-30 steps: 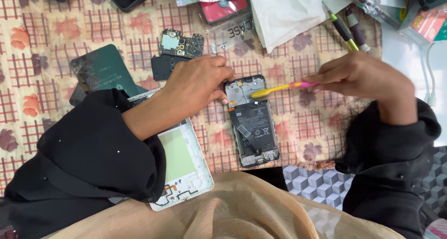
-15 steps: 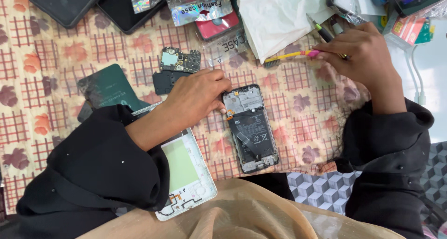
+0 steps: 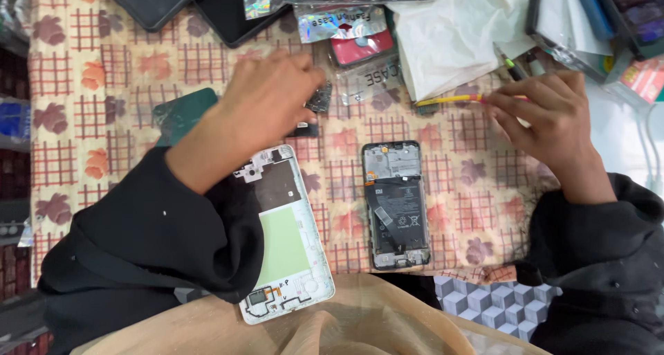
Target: The person disassembles a smartphone by removing screws and detaching internal components. They use a screwdriver to loosen screws and a toothbrush to clean the interior, then reattach parts and secure them with screws.
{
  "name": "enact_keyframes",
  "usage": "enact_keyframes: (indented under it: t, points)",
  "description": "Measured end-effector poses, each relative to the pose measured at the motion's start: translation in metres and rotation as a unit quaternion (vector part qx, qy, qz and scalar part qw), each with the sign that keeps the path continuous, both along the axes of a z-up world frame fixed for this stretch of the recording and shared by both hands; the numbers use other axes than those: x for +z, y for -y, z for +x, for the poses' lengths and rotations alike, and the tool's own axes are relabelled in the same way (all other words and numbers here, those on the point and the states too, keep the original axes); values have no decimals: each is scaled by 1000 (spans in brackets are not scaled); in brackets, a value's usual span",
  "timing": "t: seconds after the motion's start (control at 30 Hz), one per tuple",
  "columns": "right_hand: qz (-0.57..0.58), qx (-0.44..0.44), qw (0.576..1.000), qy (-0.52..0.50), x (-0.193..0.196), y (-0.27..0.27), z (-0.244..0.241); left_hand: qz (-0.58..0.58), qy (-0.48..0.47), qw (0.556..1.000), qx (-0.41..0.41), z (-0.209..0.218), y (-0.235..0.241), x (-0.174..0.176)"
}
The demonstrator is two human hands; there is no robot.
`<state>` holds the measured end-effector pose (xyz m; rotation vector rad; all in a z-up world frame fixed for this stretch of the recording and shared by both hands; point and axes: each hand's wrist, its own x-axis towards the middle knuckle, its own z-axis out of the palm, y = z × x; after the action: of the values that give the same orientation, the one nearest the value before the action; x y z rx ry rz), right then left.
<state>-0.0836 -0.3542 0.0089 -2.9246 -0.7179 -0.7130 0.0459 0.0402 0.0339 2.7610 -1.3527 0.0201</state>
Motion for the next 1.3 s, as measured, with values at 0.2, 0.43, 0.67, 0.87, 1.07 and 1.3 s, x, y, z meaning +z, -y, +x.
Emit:
enact_keyframes:
  t: [0.2,0.43,0.67,0.87,1.07,1.3]
  points:
    - [-23,56,998,-12,-4,-15,-8,-13,-77,996,31,27,-8,2]
    - [11,68,996,-60,-2,-26,-11,-46,-56,997,8,27,-8,-2]
    - [15,94,993,-70,-9,-24,-12,-130,-93,985,-68,-14,28,-7]
    - [15,135,988,-70,-22,-35,-5,-203,-172,960,-93,-66,61,-23]
    - [17,124,988,-88,-22,-40,-8,-217,-149,957,-121,-69,67,-42]
    - [21,117,987,-111,-19,-40,-7,-238,-156,953,-105,-69,63,-55]
